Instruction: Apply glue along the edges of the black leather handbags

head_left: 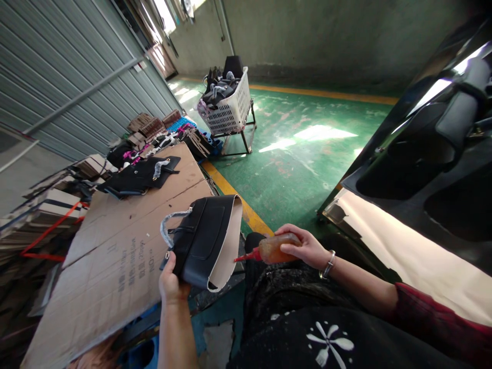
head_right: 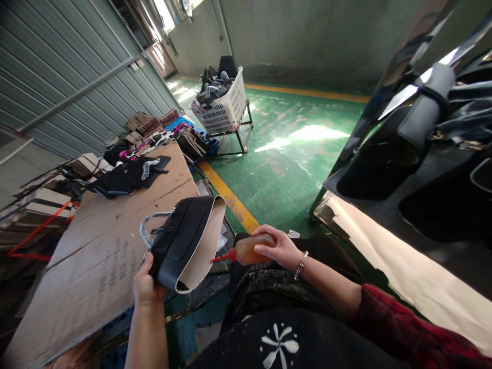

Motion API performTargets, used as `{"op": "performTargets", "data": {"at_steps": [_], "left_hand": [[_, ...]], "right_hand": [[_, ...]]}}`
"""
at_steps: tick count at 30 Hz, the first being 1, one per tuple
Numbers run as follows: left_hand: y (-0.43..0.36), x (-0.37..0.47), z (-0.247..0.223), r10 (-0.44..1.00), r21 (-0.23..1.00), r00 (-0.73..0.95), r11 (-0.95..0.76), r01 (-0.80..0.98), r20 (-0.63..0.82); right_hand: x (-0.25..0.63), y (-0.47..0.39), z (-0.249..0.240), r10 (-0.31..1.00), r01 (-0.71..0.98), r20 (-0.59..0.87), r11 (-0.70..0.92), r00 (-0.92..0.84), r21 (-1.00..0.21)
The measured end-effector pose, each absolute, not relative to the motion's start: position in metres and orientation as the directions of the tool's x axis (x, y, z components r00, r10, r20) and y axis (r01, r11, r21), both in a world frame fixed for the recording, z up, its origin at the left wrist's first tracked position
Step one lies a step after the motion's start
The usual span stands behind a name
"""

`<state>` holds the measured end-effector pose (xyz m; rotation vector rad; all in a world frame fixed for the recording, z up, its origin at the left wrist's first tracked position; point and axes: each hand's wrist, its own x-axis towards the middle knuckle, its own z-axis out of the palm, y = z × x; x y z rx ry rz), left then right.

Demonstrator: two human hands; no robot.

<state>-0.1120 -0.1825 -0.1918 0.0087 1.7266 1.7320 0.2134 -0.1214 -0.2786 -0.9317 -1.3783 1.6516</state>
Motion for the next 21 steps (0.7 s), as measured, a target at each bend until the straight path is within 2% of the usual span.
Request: {"op": "performTargets", "data": {"at_steps": [5,12,21], "left_hand": [[-0.182,-0.112,-0.191,0.456,0.882,-0.766,0.105,-0.460,-0.453],[-0.183,-0.111,-0.190,0.466,0.881,-0.759,0.109,-0.461,-0.455],[-0.181,-0.110,-0.190,0.445,0.887,-0.774,0.125,-0.444,-0.450]], "right_hand": [[0.216,-0.121,-0.281,0.914,-0.090,-0.034,-0.077,-0.405,-0.993],[0.221,-0.095,-0.291,0.980,-0.040,0.020,0.013,-0.197,-0.999],[0.213,-0.088,-0.299,0.988,-0.049,0.007,0.000,-0.156,-0.999]]}}
